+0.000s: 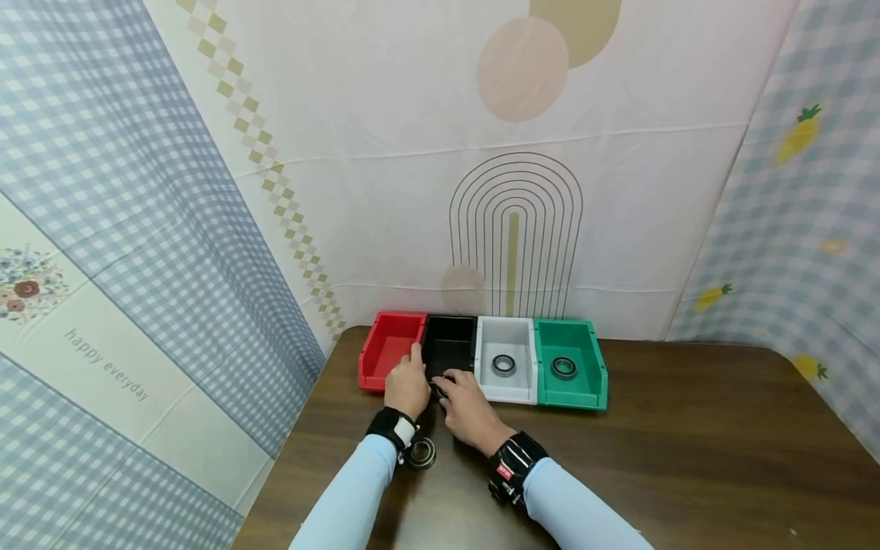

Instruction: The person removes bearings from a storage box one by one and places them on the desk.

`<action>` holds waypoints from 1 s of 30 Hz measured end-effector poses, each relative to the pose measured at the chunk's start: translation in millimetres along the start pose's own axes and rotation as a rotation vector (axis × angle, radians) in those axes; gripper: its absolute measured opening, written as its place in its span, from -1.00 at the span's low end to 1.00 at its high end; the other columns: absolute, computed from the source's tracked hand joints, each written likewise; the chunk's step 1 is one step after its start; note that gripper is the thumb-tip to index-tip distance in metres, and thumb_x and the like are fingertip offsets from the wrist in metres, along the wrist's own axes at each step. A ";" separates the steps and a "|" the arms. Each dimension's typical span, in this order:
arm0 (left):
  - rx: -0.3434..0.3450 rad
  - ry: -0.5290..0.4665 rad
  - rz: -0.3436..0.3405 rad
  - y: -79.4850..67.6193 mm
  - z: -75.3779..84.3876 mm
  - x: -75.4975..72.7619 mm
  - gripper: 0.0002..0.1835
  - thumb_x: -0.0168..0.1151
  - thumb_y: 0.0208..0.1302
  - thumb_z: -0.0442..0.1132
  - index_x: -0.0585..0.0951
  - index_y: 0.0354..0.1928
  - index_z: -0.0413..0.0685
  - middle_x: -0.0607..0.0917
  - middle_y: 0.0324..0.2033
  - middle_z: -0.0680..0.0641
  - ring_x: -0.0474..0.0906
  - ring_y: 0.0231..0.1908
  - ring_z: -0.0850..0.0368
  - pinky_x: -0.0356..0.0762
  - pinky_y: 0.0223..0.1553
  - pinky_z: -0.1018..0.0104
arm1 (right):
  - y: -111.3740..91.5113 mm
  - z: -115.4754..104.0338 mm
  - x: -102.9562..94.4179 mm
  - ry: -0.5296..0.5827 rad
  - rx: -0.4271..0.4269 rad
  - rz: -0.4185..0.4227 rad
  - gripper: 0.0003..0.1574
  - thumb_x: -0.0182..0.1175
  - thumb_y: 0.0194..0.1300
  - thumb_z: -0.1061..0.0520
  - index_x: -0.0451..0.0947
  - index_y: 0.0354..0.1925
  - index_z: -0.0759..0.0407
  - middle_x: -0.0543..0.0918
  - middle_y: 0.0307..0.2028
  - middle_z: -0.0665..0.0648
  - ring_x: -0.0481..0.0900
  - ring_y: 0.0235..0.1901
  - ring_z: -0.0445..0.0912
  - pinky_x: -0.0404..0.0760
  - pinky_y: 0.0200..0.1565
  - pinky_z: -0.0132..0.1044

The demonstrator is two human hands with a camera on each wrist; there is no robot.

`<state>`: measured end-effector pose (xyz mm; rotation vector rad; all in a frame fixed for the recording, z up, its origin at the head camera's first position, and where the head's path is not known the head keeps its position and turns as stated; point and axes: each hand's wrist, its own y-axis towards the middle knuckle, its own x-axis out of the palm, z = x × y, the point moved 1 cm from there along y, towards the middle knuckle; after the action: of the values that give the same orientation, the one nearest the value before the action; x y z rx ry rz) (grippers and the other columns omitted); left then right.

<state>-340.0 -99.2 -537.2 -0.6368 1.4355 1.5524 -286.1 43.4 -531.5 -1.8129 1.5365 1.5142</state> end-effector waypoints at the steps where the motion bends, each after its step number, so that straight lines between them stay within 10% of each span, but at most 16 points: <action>1: -0.004 -0.003 -0.004 0.1 0.1 -0.8 -0.60 0.24 0.35 -0.24 0.40 0.16 -0.15 0.62 -0.46 -0.18 0.62 -0.55 -0.09 0.67 -0.46 0.04 | -1.0 -0.5 -0.7 0.006 -0.001 -0.002 -0.49 0.18 0.37 0.21 0.52 0.27 0.10 0.53 0.23 0.21 0.45 0.24 0.12 0.48 0.28 -0.02; 30: -0.028 0.009 -0.059 1.3 2.8 -3.8 -0.61 0.19 0.37 -0.22 0.38 0.17 -0.13 0.65 -0.42 -0.18 0.66 -0.49 -0.09 0.70 -0.38 0.05 | -37.4 -1.5 -13.1 -0.034 0.006 -0.115 -0.52 0.20 0.35 0.21 0.55 0.23 0.12 0.55 0.19 0.20 0.46 0.18 0.08 0.49 0.24 -0.04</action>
<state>-338.8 -97.4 -532.8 -0.6973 1.3922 1.5275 -251.6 62.8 -533.6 -1.8285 1.3950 1.4780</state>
